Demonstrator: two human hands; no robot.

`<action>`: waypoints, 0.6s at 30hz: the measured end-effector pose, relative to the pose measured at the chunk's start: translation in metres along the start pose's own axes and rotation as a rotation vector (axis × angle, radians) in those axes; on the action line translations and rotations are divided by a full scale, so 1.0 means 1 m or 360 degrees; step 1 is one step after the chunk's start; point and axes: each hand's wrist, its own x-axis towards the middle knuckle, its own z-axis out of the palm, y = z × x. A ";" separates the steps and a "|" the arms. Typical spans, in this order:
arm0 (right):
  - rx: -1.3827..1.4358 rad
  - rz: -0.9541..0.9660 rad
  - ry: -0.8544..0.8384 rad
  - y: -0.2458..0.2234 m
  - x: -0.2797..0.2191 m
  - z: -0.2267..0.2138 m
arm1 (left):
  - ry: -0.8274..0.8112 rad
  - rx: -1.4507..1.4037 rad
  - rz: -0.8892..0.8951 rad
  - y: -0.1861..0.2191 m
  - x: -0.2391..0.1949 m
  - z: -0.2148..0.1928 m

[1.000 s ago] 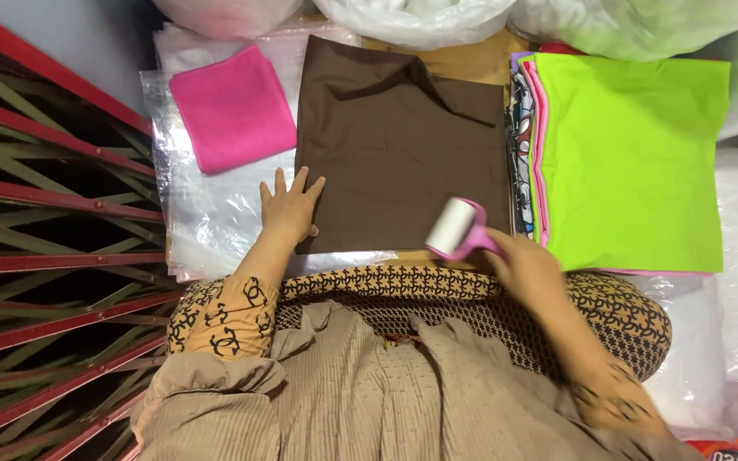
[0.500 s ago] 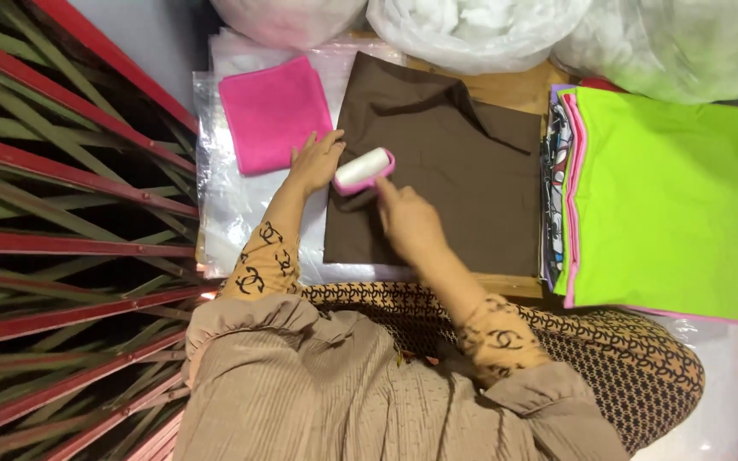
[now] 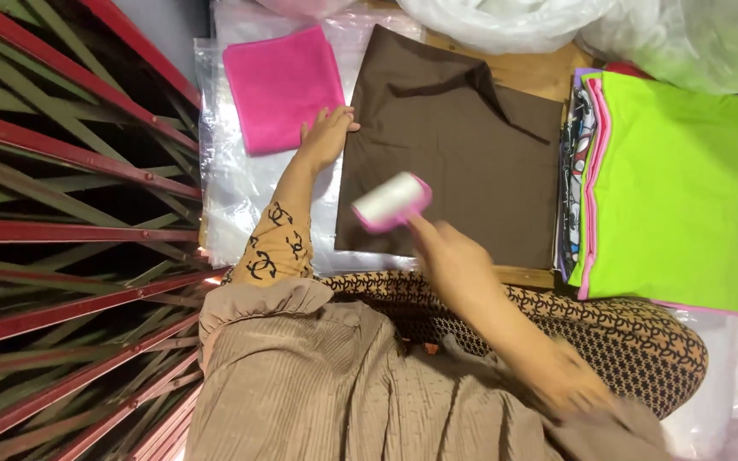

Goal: The person uses a pink lint roller to clean a brown fabric piece laid on a table. They then fold the fabric into a pouch shape and stuff it with white cotton batting from nearby bags.

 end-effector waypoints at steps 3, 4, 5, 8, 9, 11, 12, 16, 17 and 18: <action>0.0126 -0.0115 0.0071 -0.022 0.054 0.044 | 0.0000 -0.0068 0.0071 0.003 -0.003 -0.004; 0.0079 -0.0177 0.0136 -0.023 0.057 0.066 | 0.0003 -0.0024 0.0052 0.002 0.000 -0.003; 0.0038 -0.0227 0.0195 -0.026 0.057 0.091 | -0.0007 0.0023 0.0031 0.000 0.002 0.000; -0.0067 -0.0282 0.0347 -0.013 -0.015 0.074 | 0.0009 0.0188 0.0026 -0.006 0.009 0.006; -0.0064 -0.0274 0.0347 0.003 -0.037 0.074 | 0.0002 0.0191 0.0029 -0.001 0.001 0.005; -0.0027 -0.0191 0.0038 0.038 -0.079 0.071 | 0.0024 0.0485 0.0146 0.013 -0.013 0.003; -0.0030 -0.0187 0.0052 0.048 -0.081 0.047 | 0.0029 0.0489 0.0160 0.008 -0.008 0.007; 0.0362 0.0254 0.0033 0.098 -0.083 0.002 | 0.0462 0.0682 0.0085 -0.018 -0.018 0.031; 0.0299 0.0326 0.0130 0.114 -0.078 0.002 | 0.0500 0.0696 -0.0165 -0.022 -0.022 0.038; 0.0304 0.0335 0.0148 0.129 -0.067 0.020 | 0.0502 0.0707 -0.0146 -0.011 -0.046 0.038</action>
